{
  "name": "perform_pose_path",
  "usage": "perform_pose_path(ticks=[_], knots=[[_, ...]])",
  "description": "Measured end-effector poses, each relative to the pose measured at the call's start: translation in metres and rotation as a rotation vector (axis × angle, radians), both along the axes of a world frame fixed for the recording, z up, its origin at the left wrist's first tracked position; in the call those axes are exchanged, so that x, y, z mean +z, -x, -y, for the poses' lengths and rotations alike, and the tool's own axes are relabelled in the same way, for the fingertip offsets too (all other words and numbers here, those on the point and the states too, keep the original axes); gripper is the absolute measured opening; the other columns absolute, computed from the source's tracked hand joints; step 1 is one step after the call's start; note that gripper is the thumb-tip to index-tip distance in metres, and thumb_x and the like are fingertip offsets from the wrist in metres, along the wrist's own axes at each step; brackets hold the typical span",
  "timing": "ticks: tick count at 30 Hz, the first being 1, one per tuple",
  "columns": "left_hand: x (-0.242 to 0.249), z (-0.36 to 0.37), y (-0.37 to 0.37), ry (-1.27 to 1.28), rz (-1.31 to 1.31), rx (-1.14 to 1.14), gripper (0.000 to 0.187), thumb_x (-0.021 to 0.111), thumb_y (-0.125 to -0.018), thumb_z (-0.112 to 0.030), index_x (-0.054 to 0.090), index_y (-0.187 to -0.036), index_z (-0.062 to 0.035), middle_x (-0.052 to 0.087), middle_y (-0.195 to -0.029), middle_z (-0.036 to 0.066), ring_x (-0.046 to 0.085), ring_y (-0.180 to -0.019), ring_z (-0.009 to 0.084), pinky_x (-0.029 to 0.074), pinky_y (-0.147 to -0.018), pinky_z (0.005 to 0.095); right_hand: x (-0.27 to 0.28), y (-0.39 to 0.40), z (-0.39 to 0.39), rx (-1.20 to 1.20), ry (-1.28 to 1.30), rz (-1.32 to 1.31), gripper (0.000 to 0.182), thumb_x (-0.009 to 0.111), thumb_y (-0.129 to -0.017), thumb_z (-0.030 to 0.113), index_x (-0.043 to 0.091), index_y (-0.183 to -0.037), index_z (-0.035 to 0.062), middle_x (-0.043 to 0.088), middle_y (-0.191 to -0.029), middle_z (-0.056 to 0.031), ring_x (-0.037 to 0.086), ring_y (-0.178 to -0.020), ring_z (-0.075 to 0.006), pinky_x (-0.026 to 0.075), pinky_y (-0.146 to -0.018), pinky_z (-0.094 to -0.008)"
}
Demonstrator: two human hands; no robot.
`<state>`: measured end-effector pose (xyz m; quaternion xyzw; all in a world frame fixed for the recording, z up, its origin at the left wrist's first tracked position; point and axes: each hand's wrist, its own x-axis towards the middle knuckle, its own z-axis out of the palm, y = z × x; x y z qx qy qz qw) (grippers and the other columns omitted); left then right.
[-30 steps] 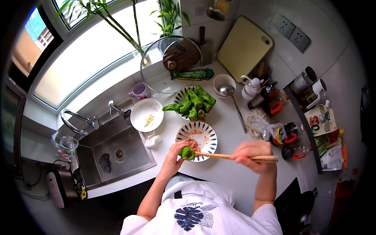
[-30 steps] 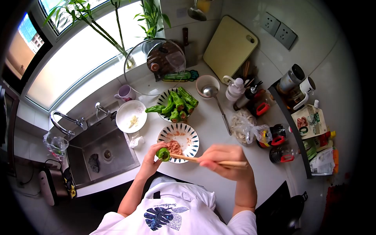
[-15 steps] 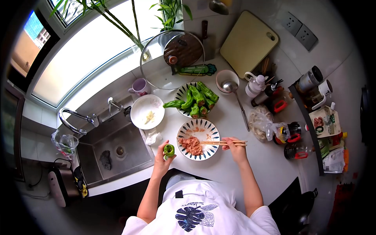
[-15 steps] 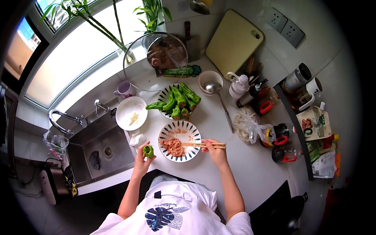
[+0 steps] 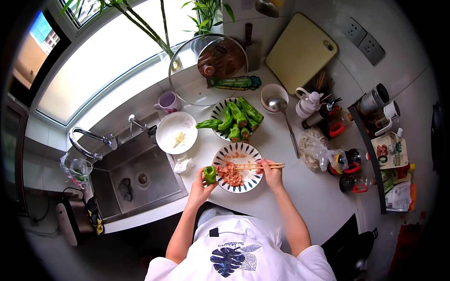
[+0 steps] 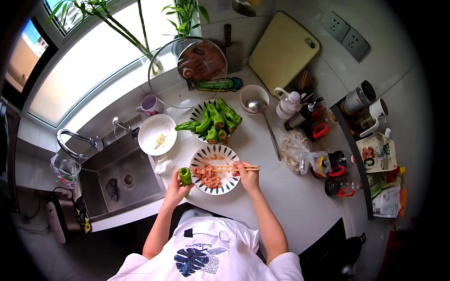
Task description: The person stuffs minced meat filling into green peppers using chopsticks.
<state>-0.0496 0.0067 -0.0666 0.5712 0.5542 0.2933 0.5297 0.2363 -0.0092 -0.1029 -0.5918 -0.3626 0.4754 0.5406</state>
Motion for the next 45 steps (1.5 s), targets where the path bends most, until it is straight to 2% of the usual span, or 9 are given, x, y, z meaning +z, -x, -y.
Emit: perform_pose_path(ticks=[6, 13, 20, 27, 31, 33, 34, 37, 45], knots=[[-0.007, 0.002, 0.001, -0.006, 0.064, -0.003, 0.059, 0.075, -0.083, -0.007, 0.039, -0.13, -0.0115, 0.068, -0.109, 0.01, 0.066, -0.096, 0.0189, 0.053, -0.086, 0.0343, -0.007, 0.019, -0.006, -0.024, 0.025, -0.13, 0.033, 0.055, -0.101, 0.025, 0.066, -0.104, -0.0065, 0.069, -0.091, -0.0122, 0.067, -0.069, -0.0145, 0.058, -0.066, -0.0268], [-0.004, 0.006, 0.003, -0.063, 0.069, 0.05, 0.056, 0.075, -0.082, -0.004, 0.043, -0.128, -0.0099, 0.067, -0.108, 0.01, 0.066, -0.096, 0.0195, 0.052, -0.086, 0.0343, -0.006, 0.021, -0.01, -0.089, 0.024, -0.421, 0.033, 0.055, -0.101, 0.027, 0.066, -0.1, -0.0042, 0.067, -0.085, -0.0104, 0.066, -0.069, -0.0153, 0.058, -0.065, -0.0274], [0.019, 0.009, 0.0, -0.187, -0.043, 0.168, 0.049, 0.075, -0.078, 0.0, 0.054, -0.122, -0.0072, 0.064, -0.109, 0.012, 0.062, -0.103, 0.027, 0.049, -0.09, 0.0362, 0.083, -0.01, 0.008, -0.136, -0.151, -0.386, 0.038, 0.052, -0.102, 0.032, 0.065, -0.092, -0.002, 0.068, -0.081, -0.0113, 0.064, -0.063, -0.0157, 0.057, -0.059, -0.029], [0.052, 0.004, -0.034, -0.426, 0.033, 0.047, 0.052, 0.072, -0.074, 0.007, 0.057, -0.121, -0.007, 0.063, -0.112, 0.014, 0.058, -0.107, 0.0339, 0.046, -0.092, 0.0404, 0.184, -0.009, 0.036, -0.141, -0.243, -0.217, 0.041, 0.05, -0.103, 0.032, 0.064, -0.088, -0.0033, 0.066, -0.077, -0.0125, 0.064, -0.056, -0.0171, 0.057, -0.053, -0.0293], [0.05, 0.005, -0.049, -0.47, 0.015, 0.094, 0.05, 0.07, -0.076, 0.007, 0.056, -0.121, -0.007, 0.062, -0.11, 0.014, 0.058, -0.103, 0.0339, 0.047, -0.09, 0.0405, 0.196, 0.018, 0.049, -0.301, -0.217, -0.276, 0.044, 0.047, -0.104, 0.034, 0.062, -0.086, -0.0036, 0.066, -0.075, -0.0126, 0.064, -0.054, -0.0182, 0.057, -0.052, -0.0296], [0.051, 0.006, -0.056, -0.428, 0.074, 0.168, 0.048, 0.07, -0.077, 0.006, 0.055, -0.121, -0.0069, 0.062, -0.11, 0.015, 0.059, -0.102, 0.0336, 0.047, -0.088, 0.0401, 0.188, 0.028, 0.051, -0.317, -0.212, -0.248, 0.045, 0.046, -0.104, 0.035, 0.062, -0.088, -0.0037, 0.065, -0.074, -0.0127, 0.064, -0.054, -0.0187, 0.057, -0.053, -0.0302], [0.049, 0.005, -0.057, -0.486, 0.0, 0.14, 0.046, 0.07, -0.084, 0.003, 0.05, -0.124, -0.007, 0.066, -0.109, 0.009, 0.065, -0.098, 0.0184, 0.05, -0.089, 0.0326, 0.184, 0.033, 0.05, -0.364, -0.188, -0.268, 0.046, 0.047, -0.103, 0.039, 0.062, -0.088, -0.0021, 0.065, -0.074, -0.0115, 0.065, -0.055, -0.0183, 0.057, -0.052, -0.031], [0.046, 0.005, -0.064, -0.484, 0.017, 0.176, 0.046, 0.071, -0.084, 0.002, 0.05, -0.124, -0.0072, 0.066, -0.108, 0.008, 0.065, -0.097, 0.0166, 0.051, -0.089, 0.0331, 0.176, 0.04, 0.052, -0.425, -0.158, -0.304, 0.047, 0.049, -0.102, 0.044, 0.061, -0.09, -0.0001, 0.065, -0.075, -0.0099, 0.066, -0.058, -0.0178, 0.058, -0.054, -0.0315], [0.069, 0.008, -0.074, -0.386, 0.184, 0.198, 0.048, 0.074, -0.084, -0.001, 0.049, -0.124, -0.0083, 0.067, -0.107, 0.006, 0.065, -0.096, 0.0143, 0.054, -0.084, 0.0312, 0.163, 0.048, 0.062, -0.436, -0.154, -0.37, 0.042, 0.044, -0.105, 0.034, 0.061, -0.093, -0.0031, 0.067, -0.079, -0.0121, 0.067, -0.061, -0.0194, 0.061, -0.061, -0.0307]])
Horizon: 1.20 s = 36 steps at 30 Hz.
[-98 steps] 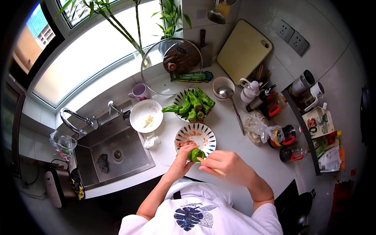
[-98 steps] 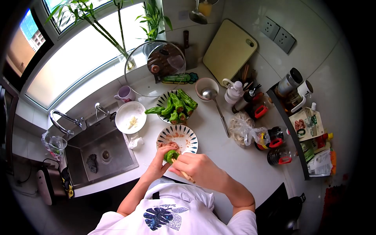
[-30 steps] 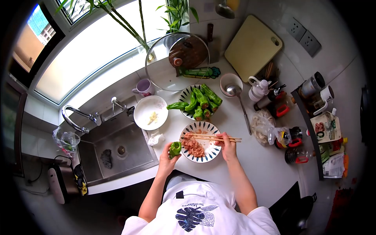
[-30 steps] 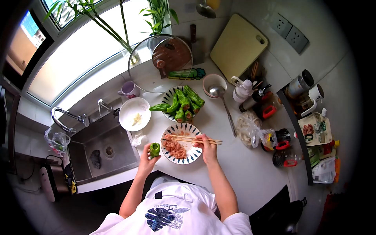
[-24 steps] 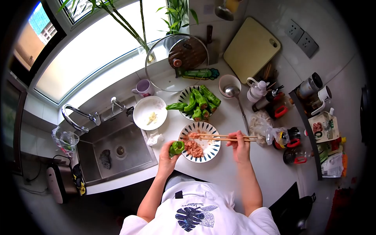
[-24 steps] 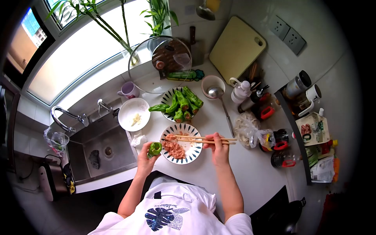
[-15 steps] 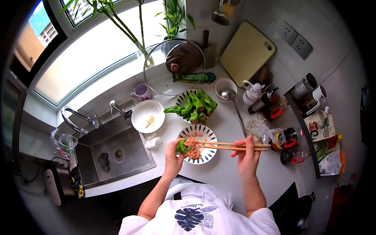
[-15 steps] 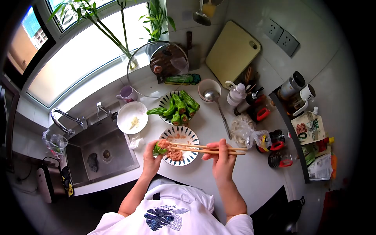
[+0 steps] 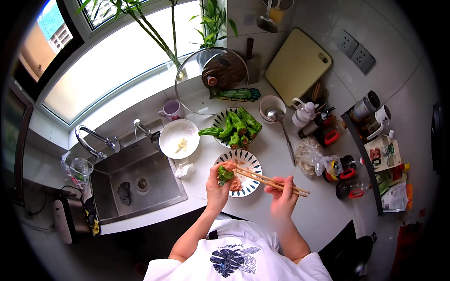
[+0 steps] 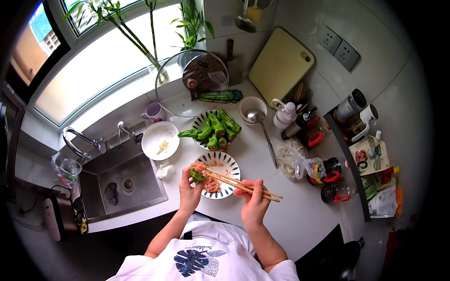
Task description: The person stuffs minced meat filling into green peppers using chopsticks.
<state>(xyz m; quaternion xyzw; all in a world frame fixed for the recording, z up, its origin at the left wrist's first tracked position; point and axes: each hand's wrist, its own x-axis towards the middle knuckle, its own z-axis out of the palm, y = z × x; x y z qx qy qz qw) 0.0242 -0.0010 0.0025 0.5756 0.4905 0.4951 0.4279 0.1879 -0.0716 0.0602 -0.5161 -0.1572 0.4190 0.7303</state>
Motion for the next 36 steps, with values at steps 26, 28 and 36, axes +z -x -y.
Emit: perform_pose_path(ticks=[26, 28, 36], knots=[[0.007, 0.013, 0.013, -0.35, -0.29, -0.21, 0.067, 0.07, -0.066, 0.011, 0.055, -0.128, -0.0065, 0.056, -0.121, 0.015, 0.055, -0.113, 0.037, 0.046, -0.095, 0.0444, 0.044, 0.004, -0.054, 0.631, -0.107, 0.99, 0.03, 0.062, -0.097, 0.02, 0.07, -0.085, -0.0055, 0.07, -0.072, -0.0076, 0.064, -0.059, -0.0104, 0.049, -0.054, -0.0237], [0.003, 0.013, 0.016, -0.301, -0.245, -0.275, 0.068, 0.07, -0.067, 0.012, 0.055, -0.13, -0.0081, 0.055, -0.12, 0.016, 0.054, -0.113, 0.0366, 0.046, -0.097, 0.0442, 0.052, 0.004, -0.053, 0.662, -0.062, 0.939, 0.03, 0.064, -0.097, 0.021, 0.07, -0.085, -0.0057, 0.07, -0.071, -0.0074, 0.064, -0.059, -0.0101, 0.049, -0.054, -0.0236], [-0.005, 0.016, 0.021, -0.485, -0.629, -0.222, 0.062, 0.071, -0.066, 0.009, 0.061, -0.124, -0.0101, 0.055, -0.12, 0.012, 0.055, -0.111, 0.0332, 0.046, -0.095, 0.0441, 0.088, -0.013, -0.046, 0.59, 0.157, 0.659, 0.03, 0.067, -0.094, 0.02, 0.069, -0.081, -0.0071, 0.068, -0.067, -0.0085, 0.064, -0.052, -0.0115, 0.052, -0.048, -0.0222]])
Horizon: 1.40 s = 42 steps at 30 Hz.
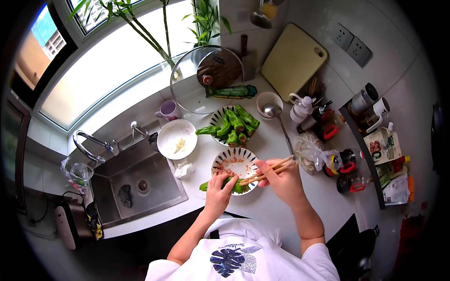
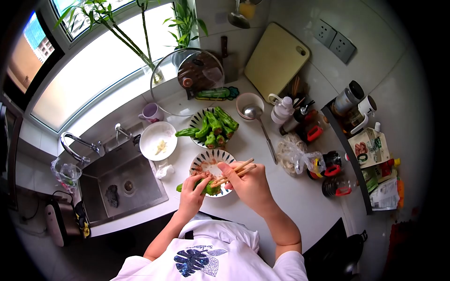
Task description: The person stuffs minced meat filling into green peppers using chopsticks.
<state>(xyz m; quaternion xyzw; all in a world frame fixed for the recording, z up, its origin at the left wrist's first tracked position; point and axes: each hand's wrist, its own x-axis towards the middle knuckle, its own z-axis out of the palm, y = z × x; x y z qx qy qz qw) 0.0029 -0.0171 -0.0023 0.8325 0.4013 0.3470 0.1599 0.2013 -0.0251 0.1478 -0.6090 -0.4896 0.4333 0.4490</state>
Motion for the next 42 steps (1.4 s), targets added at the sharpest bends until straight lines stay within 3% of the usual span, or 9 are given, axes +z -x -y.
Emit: perform_pose_path(ticks=[3, 8, 10, 16, 19, 23, 29, 35, 42], knots=[[-0.001, -0.001, -0.002, 0.145, 0.155, 0.06, 0.063, 0.072, -0.067, 0.008, 0.06, -0.125, -0.0104, 0.055, -0.12, 0.013, 0.055, -0.11, 0.0336, 0.047, -0.093, 0.0442, 0.01, -0.008, 0.006, 0.019, -0.05, 0.0, 0.028, 0.068, -0.094, 0.017, 0.069, -0.081, -0.0078, 0.067, -0.07, -0.0094, 0.064, -0.053, -0.0124, 0.052, -0.049, -0.0214], [0.001, -0.009, 0.003, 0.163, 0.188, 0.073, 0.064, 0.072, -0.069, 0.009, 0.056, -0.129, -0.009, 0.055, -0.122, 0.015, 0.055, -0.11, 0.0353, 0.048, -0.091, 0.0422, 0.009, -0.023, 0.022, -0.069, -0.198, -0.078, 0.03, 0.065, -0.096, 0.018, 0.069, -0.082, -0.0082, 0.065, -0.071, -0.0091, 0.065, -0.056, -0.012, 0.05, -0.049, -0.0224], [0.004, -0.012, 0.004, 0.325, 0.33, 0.016, 0.065, 0.071, -0.07, 0.009, 0.054, -0.13, -0.0091, 0.054, -0.122, 0.016, 0.055, -0.111, 0.0364, 0.048, -0.092, 0.0424, 0.007, -0.031, 0.025, -0.088, -0.277, -0.129, 0.028, 0.065, -0.096, 0.016, 0.069, -0.083, -0.0077, 0.066, -0.072, -0.0096, 0.065, -0.056, -0.0126, 0.05, -0.05, -0.0221], [0.013, -0.011, -0.005, 0.268, 0.225, -0.022, 0.066, 0.072, -0.069, 0.009, 0.054, -0.13, -0.0095, 0.054, -0.122, 0.015, 0.055, -0.111, 0.0364, 0.049, -0.093, 0.0423, -0.008, -0.024, 0.022, -0.025, -0.201, -0.091, 0.023, 0.066, -0.095, 0.016, 0.071, -0.089, -0.0055, 0.067, -0.075, -0.0094, 0.066, -0.06, -0.013, 0.052, -0.053, -0.0219], [0.018, -0.008, -0.01, 0.207, 0.18, -0.029, 0.067, 0.072, -0.068, 0.009, 0.055, -0.13, -0.0099, 0.055, -0.122, 0.014, 0.055, -0.11, 0.0354, 0.048, -0.093, 0.0425, -0.019, -0.022, 0.014, 0.161, -0.189, -0.078, 0.02, 0.064, -0.096, 0.016, 0.074, -0.1, -0.0007, 0.067, -0.084, -0.0087, 0.066, -0.066, -0.0129, 0.055, -0.056, -0.0224], [0.025, -0.008, -0.008, 0.268, 0.213, -0.098, 0.063, 0.071, -0.068, 0.011, 0.054, -0.126, -0.0061, 0.055, -0.121, 0.017, 0.056, -0.113, 0.0365, 0.048, -0.093, 0.0413, -0.025, -0.023, 0.004, 0.298, -0.153, 0.004, 0.017, 0.065, -0.095, 0.013, 0.074, -0.101, 0.001, 0.068, -0.085, -0.0083, 0.066, -0.067, -0.0118, 0.054, -0.055, -0.0228], [0.015, -0.011, 0.0, 0.436, 0.366, -0.227, 0.059, 0.07, -0.071, 0.011, 0.053, -0.125, -0.0081, 0.052, -0.123, 0.014, 0.053, -0.119, 0.0343, 0.046, -0.098, 0.0398, -0.016, -0.033, -0.002, 0.411, -0.013, 0.023, 0.014, 0.067, -0.092, 0.009, 0.074, -0.1, 0.0007, 0.068, -0.088, -0.0068, 0.065, -0.068, -0.0108, 0.053, -0.055, -0.023], [0.011, -0.009, 0.003, 0.472, 0.401, -0.222, 0.06, 0.069, -0.07, 0.013, 0.053, -0.124, -0.0069, 0.052, -0.123, 0.014, 0.051, -0.121, 0.035, 0.044, -0.101, 0.041, 0.001, -0.049, 0.003, 0.382, -0.012, -0.04, 0.013, 0.068, -0.091, 0.008, 0.073, -0.099, -0.0007, 0.068, -0.089, -0.0088, 0.063, -0.066, -0.0108, 0.053, -0.056, -0.0238], [0.016, -0.008, 0.0, 0.492, 0.398, -0.225, 0.059, 0.069, -0.071, 0.012, 0.053, -0.124, -0.0066, 0.052, -0.122, 0.014, 0.051, -0.121, 0.0344, 0.043, -0.102, 0.0403, 0.006, -0.043, -0.004, 0.511, -0.037, 0.056, 0.015, 0.07, -0.086, 0.003, 0.072, -0.101, 0.0002, 0.068, -0.089, -0.0083, 0.063, -0.069, -0.0124, 0.05, -0.062, -0.0252]])
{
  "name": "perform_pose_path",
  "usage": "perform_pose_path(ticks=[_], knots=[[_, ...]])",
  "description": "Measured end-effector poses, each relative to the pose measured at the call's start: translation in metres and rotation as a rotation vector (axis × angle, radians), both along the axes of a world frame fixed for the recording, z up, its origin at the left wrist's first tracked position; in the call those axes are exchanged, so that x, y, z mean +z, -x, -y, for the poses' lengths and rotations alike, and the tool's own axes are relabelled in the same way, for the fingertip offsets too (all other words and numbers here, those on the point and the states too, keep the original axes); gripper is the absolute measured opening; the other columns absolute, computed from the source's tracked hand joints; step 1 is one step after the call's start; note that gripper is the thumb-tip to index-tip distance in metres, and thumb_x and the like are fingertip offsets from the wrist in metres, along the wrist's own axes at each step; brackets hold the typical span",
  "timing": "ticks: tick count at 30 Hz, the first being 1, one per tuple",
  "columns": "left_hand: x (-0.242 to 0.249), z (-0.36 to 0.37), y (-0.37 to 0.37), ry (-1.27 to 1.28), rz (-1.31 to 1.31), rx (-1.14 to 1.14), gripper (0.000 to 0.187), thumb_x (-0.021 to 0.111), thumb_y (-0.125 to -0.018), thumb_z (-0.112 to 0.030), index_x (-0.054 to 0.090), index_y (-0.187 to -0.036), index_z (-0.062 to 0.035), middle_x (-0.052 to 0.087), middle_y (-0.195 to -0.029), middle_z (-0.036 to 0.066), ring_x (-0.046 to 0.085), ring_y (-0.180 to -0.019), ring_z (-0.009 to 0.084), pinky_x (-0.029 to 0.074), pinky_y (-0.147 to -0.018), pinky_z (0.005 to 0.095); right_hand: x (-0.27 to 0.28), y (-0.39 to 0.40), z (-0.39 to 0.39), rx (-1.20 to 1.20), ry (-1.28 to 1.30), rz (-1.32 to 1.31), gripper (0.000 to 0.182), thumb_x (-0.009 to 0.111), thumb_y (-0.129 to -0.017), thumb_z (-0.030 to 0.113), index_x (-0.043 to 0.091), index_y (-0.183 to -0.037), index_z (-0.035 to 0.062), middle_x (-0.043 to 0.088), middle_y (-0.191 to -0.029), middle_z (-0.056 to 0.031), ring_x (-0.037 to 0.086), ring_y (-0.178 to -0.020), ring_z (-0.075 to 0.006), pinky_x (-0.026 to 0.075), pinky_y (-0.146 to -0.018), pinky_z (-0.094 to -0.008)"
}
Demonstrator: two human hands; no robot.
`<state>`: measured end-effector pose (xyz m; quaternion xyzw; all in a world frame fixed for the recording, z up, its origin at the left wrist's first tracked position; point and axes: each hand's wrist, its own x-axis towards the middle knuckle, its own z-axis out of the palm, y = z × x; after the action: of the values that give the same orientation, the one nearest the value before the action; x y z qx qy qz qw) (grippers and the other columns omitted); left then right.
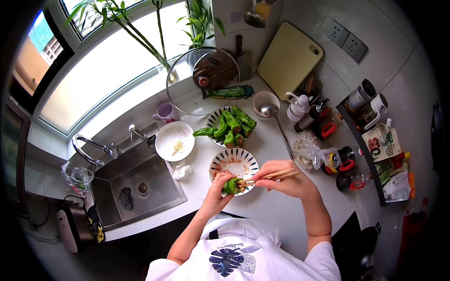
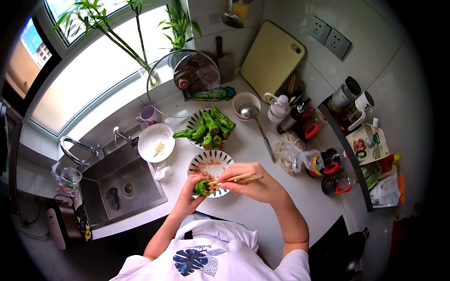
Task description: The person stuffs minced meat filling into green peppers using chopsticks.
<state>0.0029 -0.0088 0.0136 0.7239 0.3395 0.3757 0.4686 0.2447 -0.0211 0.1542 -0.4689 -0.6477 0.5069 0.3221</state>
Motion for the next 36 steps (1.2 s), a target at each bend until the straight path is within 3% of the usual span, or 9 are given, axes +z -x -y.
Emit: perform_pose_path(ticks=[2, 7, 11, 17, 19, 23, 25, 36], knots=[[0.003, 0.0, -0.001, 0.008, -0.007, -0.023, 0.059, 0.069, -0.071, 0.011, 0.053, -0.124, -0.0066, 0.052, -0.121, 0.014, 0.052, -0.12, 0.0336, 0.043, -0.102, 0.0395, -0.007, 0.002, -0.002, 0.035, 0.015, 0.007, 0.016, 0.07, -0.085, 0.002, 0.072, -0.102, 0.0008, 0.068, -0.09, -0.0082, 0.063, -0.071, -0.013, 0.05, -0.065, -0.0261], [0.006, 0.0, 0.003, 0.019, -0.021, -0.042, 0.06, 0.069, -0.071, 0.011, 0.052, -0.125, -0.006, 0.053, -0.121, 0.015, 0.052, -0.12, 0.0333, 0.042, -0.103, 0.0391, -0.023, -0.001, -0.008, 0.183, -0.269, 0.032, 0.015, 0.072, -0.084, 0.0, 0.073, -0.099, 0.0033, 0.069, -0.093, -0.0076, 0.064, -0.079, -0.0144, 0.051, -0.066, -0.0267], [0.01, 0.0, 0.003, 0.035, -0.026, -0.054, 0.06, 0.069, -0.07, 0.011, 0.052, -0.125, -0.0056, 0.053, -0.121, 0.015, 0.052, -0.12, 0.0336, 0.041, -0.103, 0.0392, -0.02, 0.0, -0.008, 0.255, -0.245, 0.007, 0.015, 0.073, -0.083, 0.002, 0.073, -0.098, 0.0034, 0.069, -0.091, -0.0077, 0.064, -0.082, -0.0161, 0.05, -0.068, -0.0273], [0.005, -0.003, 0.002, 0.005, -0.01, -0.013, 0.059, 0.069, -0.07, 0.01, 0.052, -0.124, -0.0063, 0.054, -0.12, 0.015, 0.052, -0.118, 0.0344, 0.043, -0.101, 0.0397, -0.016, 0.011, 0.003, -0.08, -0.068, 0.039, 0.015, 0.074, -0.083, 0.003, 0.073, -0.098, 0.0027, 0.069, -0.091, -0.0069, 0.065, -0.08, -0.0175, 0.05, -0.067, -0.0272], [0.004, -0.005, 0.003, 0.002, -0.013, -0.017, 0.059, 0.069, -0.071, 0.01, 0.052, -0.124, -0.0065, 0.054, -0.12, 0.014, 0.053, -0.118, 0.0345, 0.043, -0.101, 0.0396, -0.023, 0.01, 0.003, -0.012, -0.278, 0.082, 0.019, 0.073, -0.084, 0.003, 0.072, -0.102, 0.0028, 0.07, -0.093, -0.0075, 0.065, -0.079, -0.0161, 0.051, -0.069, -0.027], [0.005, -0.005, 0.005, -0.003, -0.032, -0.026, 0.058, 0.07, -0.071, 0.01, 0.053, -0.124, -0.0068, 0.054, -0.12, 0.014, 0.053, -0.117, 0.0344, 0.044, -0.1, 0.0393, -0.017, 0.007, 0.005, 0.003, -0.206, 0.03, 0.026, 0.072, -0.085, 0.002, 0.069, -0.111, 0.0033, 0.07, -0.096, -0.0081, 0.066, -0.082, -0.0137, 0.052, -0.073, -0.0269], [0.007, -0.004, 0.005, 0.003, -0.028, -0.03, 0.058, 0.069, -0.071, 0.01, 0.053, -0.124, -0.0069, 0.054, -0.12, 0.014, 0.053, -0.117, 0.0341, 0.044, -0.1, 0.0393, -0.008, 0.003, 0.007, 0.019, -0.014, -0.028, 0.033, 0.068, -0.086, 0.0, 0.063, -0.119, 0.0021, 0.07, -0.098, -0.009, 0.066, -0.091, -0.0144, 0.053, -0.08, -0.0282], [0.003, -0.002, 0.01, 0.035, -0.037, -0.014, 0.059, 0.068, -0.071, 0.012, 0.053, -0.125, -0.0077, 0.054, -0.121, 0.014, 0.053, -0.12, 0.0335, 0.043, -0.102, 0.0387, 0.019, -0.033, 0.014, 0.022, -0.019, -0.008, 0.041, 0.066, -0.086, -0.005, 0.058, -0.125, 0.002, 0.068, -0.094, -0.0086, 0.067, -0.09, -0.0136, 0.055, -0.081, -0.0265]])
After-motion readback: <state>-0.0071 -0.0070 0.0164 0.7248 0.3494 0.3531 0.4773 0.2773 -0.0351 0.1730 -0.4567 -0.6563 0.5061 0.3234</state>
